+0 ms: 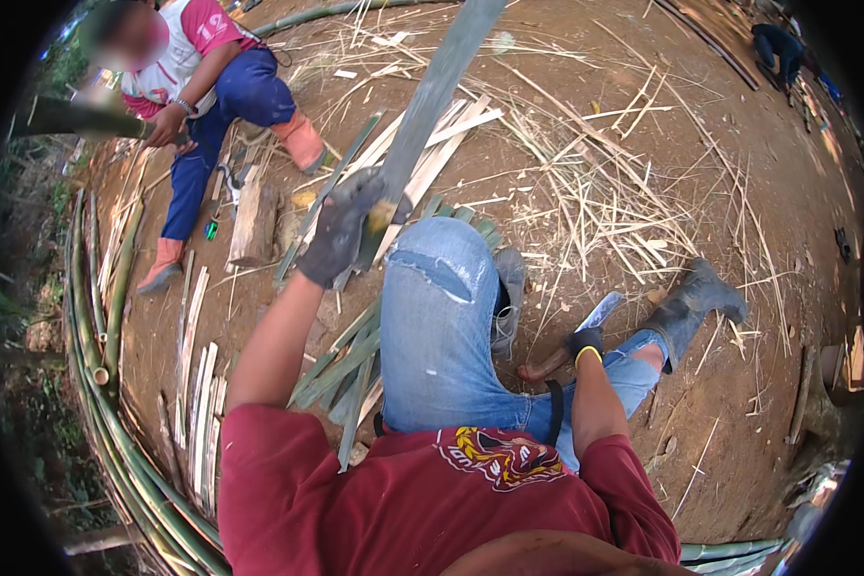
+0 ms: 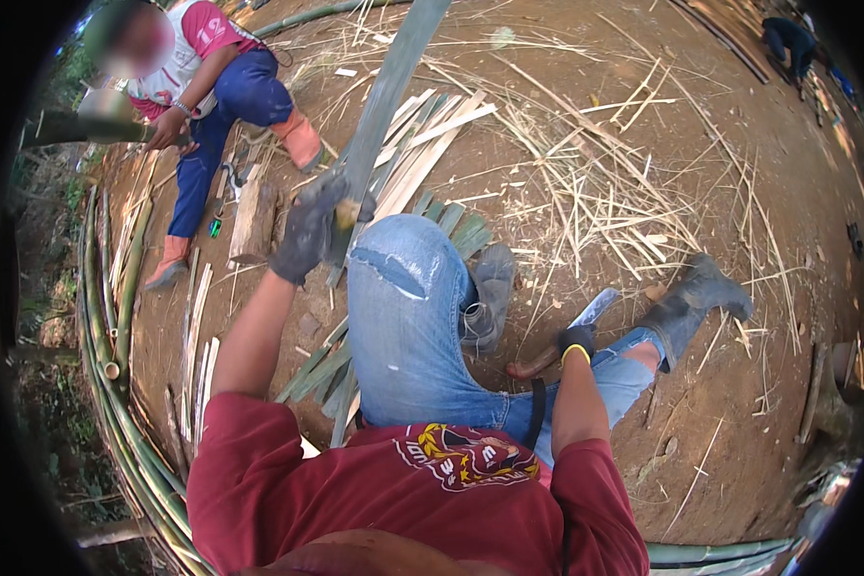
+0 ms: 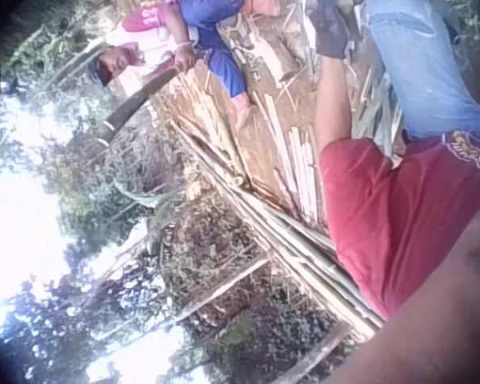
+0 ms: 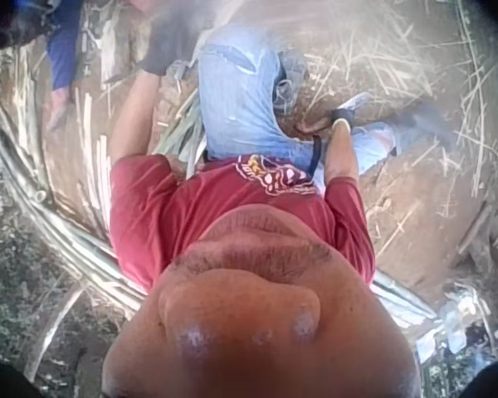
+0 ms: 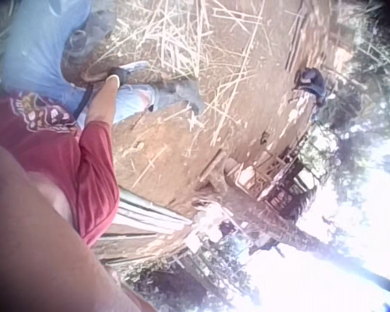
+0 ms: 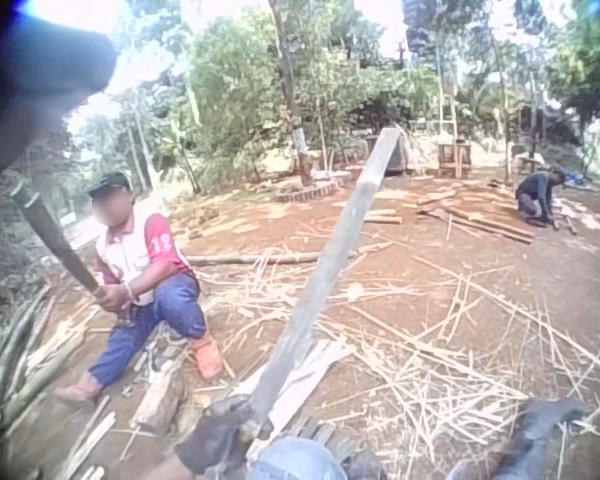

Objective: The person sits on the ground and uses a large knife to split long bamboo poles into thin strips. They hold the bamboo with one hand and strike it with the knife in the other, creating a pile of processed bamboo slats.

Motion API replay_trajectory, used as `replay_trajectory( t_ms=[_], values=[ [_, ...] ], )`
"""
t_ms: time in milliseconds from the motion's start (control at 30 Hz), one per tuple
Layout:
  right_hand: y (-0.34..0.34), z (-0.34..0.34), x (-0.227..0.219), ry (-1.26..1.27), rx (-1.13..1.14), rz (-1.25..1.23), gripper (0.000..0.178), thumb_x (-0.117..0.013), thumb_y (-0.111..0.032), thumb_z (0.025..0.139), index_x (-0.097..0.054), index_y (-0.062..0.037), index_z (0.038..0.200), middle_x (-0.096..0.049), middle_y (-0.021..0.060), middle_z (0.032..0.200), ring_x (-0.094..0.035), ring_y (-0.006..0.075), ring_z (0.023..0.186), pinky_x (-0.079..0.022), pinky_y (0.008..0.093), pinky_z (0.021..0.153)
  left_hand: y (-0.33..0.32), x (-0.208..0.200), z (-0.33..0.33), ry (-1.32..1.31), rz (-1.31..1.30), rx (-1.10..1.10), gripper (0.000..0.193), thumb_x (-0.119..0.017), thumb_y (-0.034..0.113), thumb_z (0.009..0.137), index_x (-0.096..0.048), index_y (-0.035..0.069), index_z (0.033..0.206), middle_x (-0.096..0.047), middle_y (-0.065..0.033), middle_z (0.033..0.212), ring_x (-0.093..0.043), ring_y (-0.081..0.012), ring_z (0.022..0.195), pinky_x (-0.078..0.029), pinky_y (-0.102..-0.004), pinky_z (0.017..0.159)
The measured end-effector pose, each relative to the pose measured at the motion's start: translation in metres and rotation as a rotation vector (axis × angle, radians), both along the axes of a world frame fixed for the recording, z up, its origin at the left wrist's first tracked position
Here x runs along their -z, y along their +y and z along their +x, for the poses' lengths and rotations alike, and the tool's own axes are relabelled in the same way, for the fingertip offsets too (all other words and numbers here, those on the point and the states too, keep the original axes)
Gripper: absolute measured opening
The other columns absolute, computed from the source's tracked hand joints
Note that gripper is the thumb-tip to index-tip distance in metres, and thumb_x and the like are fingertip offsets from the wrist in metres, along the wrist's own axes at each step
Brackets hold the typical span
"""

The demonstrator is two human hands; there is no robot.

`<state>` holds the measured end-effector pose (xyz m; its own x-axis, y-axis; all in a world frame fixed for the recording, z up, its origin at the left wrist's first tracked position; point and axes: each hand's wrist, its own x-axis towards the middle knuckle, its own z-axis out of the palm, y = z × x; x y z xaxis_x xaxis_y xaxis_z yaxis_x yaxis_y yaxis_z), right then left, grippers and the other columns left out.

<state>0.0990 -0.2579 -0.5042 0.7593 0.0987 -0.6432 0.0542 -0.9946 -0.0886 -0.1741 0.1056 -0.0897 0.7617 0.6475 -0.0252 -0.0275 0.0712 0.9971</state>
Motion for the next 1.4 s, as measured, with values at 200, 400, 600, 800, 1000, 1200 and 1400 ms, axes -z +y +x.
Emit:
replay_trajectory(
  t_ms=[200, 400, 600, 800, 1000, 1200, 1400],
  values=[
    [0.018, -0.019, -0.042, 0.036, 0.009, 0.019, 0.075, -0.068, -0.027, 0.079, -0.035, 0.0074, 0.137, -0.056, 0.026, 0.131, -0.059, 0.0376, 0.119, -0.046, 0.042, 0.1, 0.027, -0.044, 0.026, -0.146, -0.072, 0.017, 0.053, -0.045, 0.039, 0.1, -0.049, -0.003, 0.133, -0.059, -0.0044, 0.084, -0.056, -0.0113, 0.069, -0.046, -0.0241, 0.064],
    [0.018, -0.017, -0.05, 0.003, 0.041, 0.055, 0.076, -0.069, -0.029, 0.079, -0.036, 0.0087, 0.136, -0.054, 0.0259, 0.134, -0.056, 0.0377, 0.122, -0.045, 0.0422, 0.101, 0.029, -0.057, 0.055, -0.315, -0.093, -0.012, 0.051, -0.049, 0.036, 0.1, -0.048, -0.002, 0.135, -0.06, -0.0061, 0.087, -0.057, -0.0112, 0.071, -0.048, -0.0251, 0.066],
    [0.02, -0.017, -0.053, 0.007, 0.049, 0.011, 0.073, -0.063, -0.028, 0.083, -0.033, 0.0091, 0.138, -0.055, 0.025, 0.134, -0.058, 0.0375, 0.12, -0.046, 0.0419, 0.1, 0.021, -0.062, 0.061, -0.376, 0.002, -0.068, 0.051, -0.049, 0.036, 0.1, -0.047, -0.001, 0.135, -0.061, -0.0086, 0.091, -0.06, -0.0128, 0.075, -0.05, -0.0262, 0.068],
    [0.028, -0.027, -0.078, -0.041, 0.144, 0.055, 0.088, -0.082, -0.03, 0.067, -0.039, 0.004, 0.136, -0.053, 0.024, 0.135, -0.055, 0.0366, 0.124, -0.046, 0.0403, 0.103, 0.012, -0.073, 0.059, -0.404, 0.043, -0.108, 0.057, -0.056, 0.035, 0.096, -0.043, -0.003, 0.137, -0.061, -0.0106, 0.095, -0.06, -0.0145, 0.079, -0.052, -0.0284, 0.073],
    [0.024, -0.02, -0.054, 0.08, -0.096, 0.048, 0.068, -0.072, -0.031, 0.077, -0.05, 0.0027, 0.132, -0.054, 0.025, 0.134, -0.059, 0.0369, 0.117, -0.049, 0.0408, 0.097, -0.002, -0.091, 0.055, -0.422, 0.166, -0.015, 0.065, -0.071, 0.02, 0.086, -0.036, -0.004, 0.136, -0.058, -0.0097, 0.099, -0.06, -0.0141, 0.082, -0.051, -0.0284, 0.073],
    [-0.017, 0.038, 0.042, -0.151, -0.655, -0.16, 0.031, -0.06, -0.025, 0.087, -0.07, -0.0063, 0.11, -0.068, 0.0169, 0.116, -0.066, 0.0313, 0.109, -0.052, 0.0402, 0.09, -0.031, -0.103, 0.08, -0.416, -0.027, 0.094, 0.059, -0.066, 0.022, 0.089, -0.037, 0.0, 0.136, -0.054, -0.0079, 0.102, -0.059, -0.0126, 0.077, -0.052, -0.0267, 0.064],
    [-0.019, 0.037, -0.01, -0.217, -0.522, 0.156, 0.029, -0.051, -0.027, 0.093, -0.07, -0.0088, 0.106, -0.071, 0.0155, 0.105, -0.068, 0.0315, 0.099, -0.054, 0.0411, 0.082, -0.054, -0.084, 0.09, -0.225, -0.236, 0.063, 0.03, -0.066, 0.023, 0.09, -0.054, 0.001, 0.106, -0.059, -0.0059, 0.084, -0.061, -0.0111, 0.072, -0.054, -0.0256, 0.062]
  ],
)
